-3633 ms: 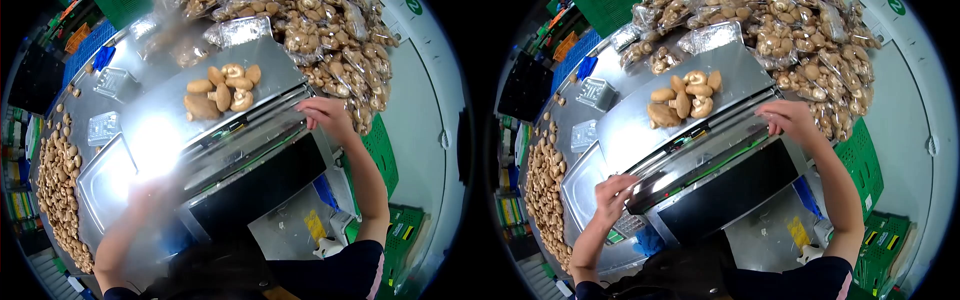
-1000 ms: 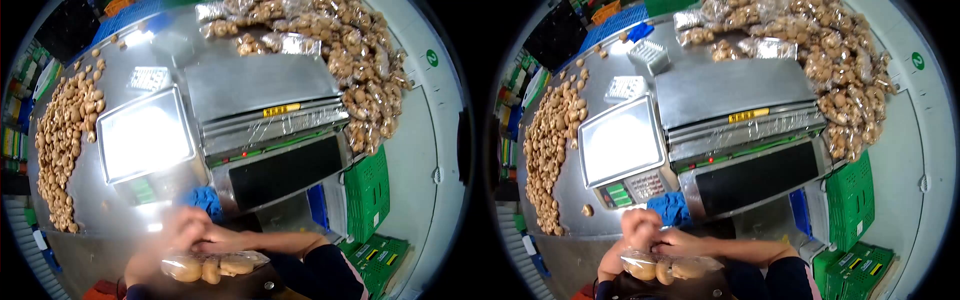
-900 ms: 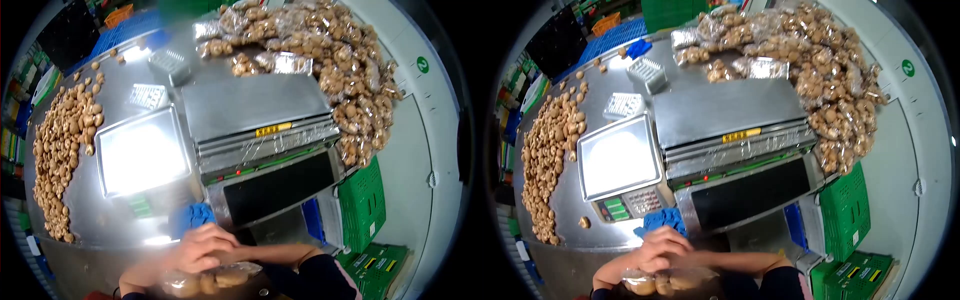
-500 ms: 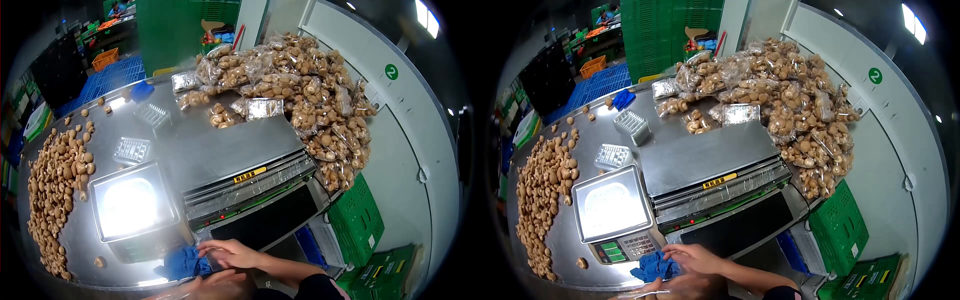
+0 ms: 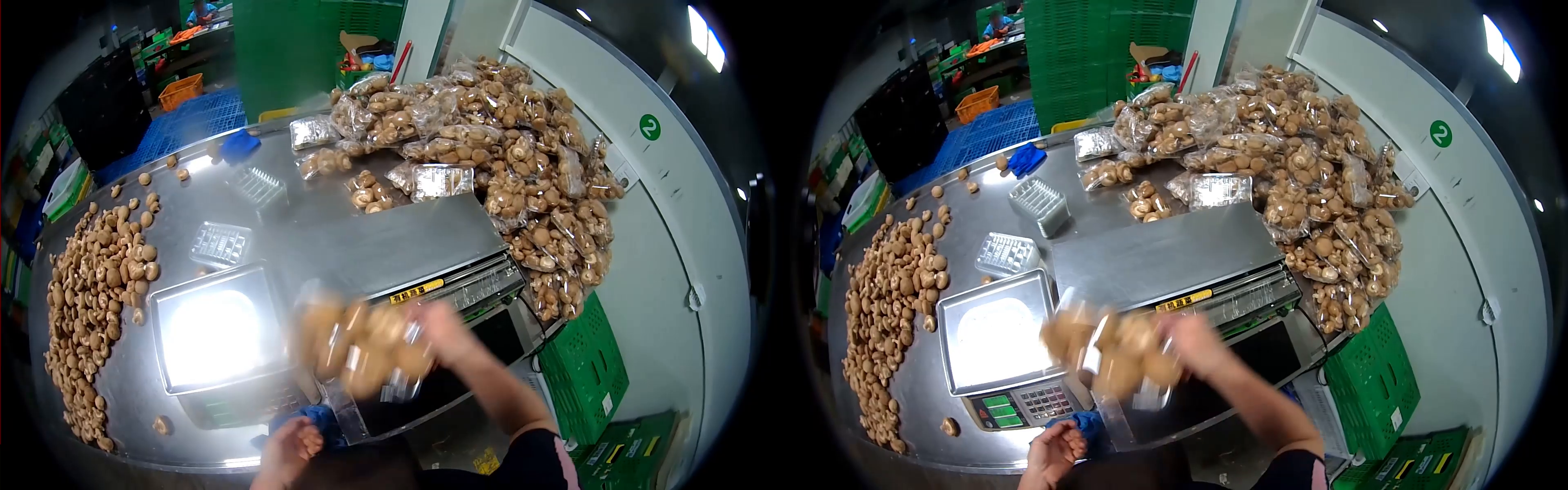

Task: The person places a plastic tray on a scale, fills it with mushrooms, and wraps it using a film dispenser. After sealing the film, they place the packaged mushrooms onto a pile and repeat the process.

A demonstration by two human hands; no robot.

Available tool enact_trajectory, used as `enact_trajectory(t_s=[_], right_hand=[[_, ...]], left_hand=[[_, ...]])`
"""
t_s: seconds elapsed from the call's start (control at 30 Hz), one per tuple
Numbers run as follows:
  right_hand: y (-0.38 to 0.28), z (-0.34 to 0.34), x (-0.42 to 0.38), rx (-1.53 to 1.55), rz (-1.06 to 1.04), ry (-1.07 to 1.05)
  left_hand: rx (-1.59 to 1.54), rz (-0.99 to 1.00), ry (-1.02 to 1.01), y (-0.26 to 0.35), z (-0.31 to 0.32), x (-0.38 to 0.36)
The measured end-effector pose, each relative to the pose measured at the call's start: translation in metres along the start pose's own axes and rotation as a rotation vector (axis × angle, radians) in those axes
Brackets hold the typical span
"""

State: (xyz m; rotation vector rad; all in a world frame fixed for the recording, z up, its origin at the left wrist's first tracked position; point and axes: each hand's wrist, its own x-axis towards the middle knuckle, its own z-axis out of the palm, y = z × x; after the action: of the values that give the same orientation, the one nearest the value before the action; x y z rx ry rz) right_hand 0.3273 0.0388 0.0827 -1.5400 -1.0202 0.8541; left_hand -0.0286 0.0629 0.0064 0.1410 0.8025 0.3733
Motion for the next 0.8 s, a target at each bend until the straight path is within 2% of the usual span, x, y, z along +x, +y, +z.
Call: enact_trajectory(t_s=[0.03, 0.1, 0.13, 0.17, 0.23, 0.37, 0.4, 0.43, 0.53, 0.57, 0.6, 0.67, 0.8], right_hand=[[-0.044, -0.018, 0.029, 0.255, 0.423, 0.371], [-0.071, -0.075, 0.062, 0.451, -0.015, 0.338], [-0.083, -0.086, 0.076, 0.643, -0.163, 0.262], [-0.096, -0.089, 0.083, 0.690, -0.175, 0.162], [-0.093, -0.075, 0.083, 0.511, -0.147, 0.064], [-0.055, -0.020, 0.057, 0.117, 0.018, -0.148], [-0.051, -0.004, 0.046, 0.156, 0.144, -0.197], [-0.047, 0.011, 0.036, 0.148, 0.185, -0.220], [-0.052, 0.041, 0.009, 0.017, 0.195, -0.314], [-0.063, 0.052, 0.002, -0.055, 0.259, -0.302], [-0.063, 0.058, -0.003, -0.143, 0.235, -0.318], [-0.064, 0.070, -0.008, -0.151, 0.184, -0.290], [-0.064, 0.099, -0.006, -0.106, 0.163, -0.249]], left_hand=[[-0.012, 0.042, 0.098, 0.008, 0.010, -0.004], [-0.039, 0.126, 0.125, 0.014, 0.009, -0.005], [-0.044, 0.166, 0.134, 0.017, 0.014, -0.006], [-0.042, 0.167, 0.144, 0.017, 0.015, -0.005], [-0.045, 0.175, 0.176, 0.014, 0.015, -0.004], [-0.090, 0.045, 0.046, 0.002, 0.014, -0.003], [-0.065, 0.048, 0.027, -0.001, 0.015, -0.006], [-0.048, 0.049, 0.012, -0.002, 0.019, -0.008], [-0.024, 0.054, 0.019, -0.007, 0.014, -0.013], [-0.063, 0.047, -0.014, -0.008, 0.010, -0.014], [-0.101, 0.053, -0.047, -0.007, 0.007, -0.015], [-0.087, 0.042, -0.092, -0.004, 0.002, -0.017], [-0.150, 0.083, -0.047, -0.007, -0.011, -0.030]])
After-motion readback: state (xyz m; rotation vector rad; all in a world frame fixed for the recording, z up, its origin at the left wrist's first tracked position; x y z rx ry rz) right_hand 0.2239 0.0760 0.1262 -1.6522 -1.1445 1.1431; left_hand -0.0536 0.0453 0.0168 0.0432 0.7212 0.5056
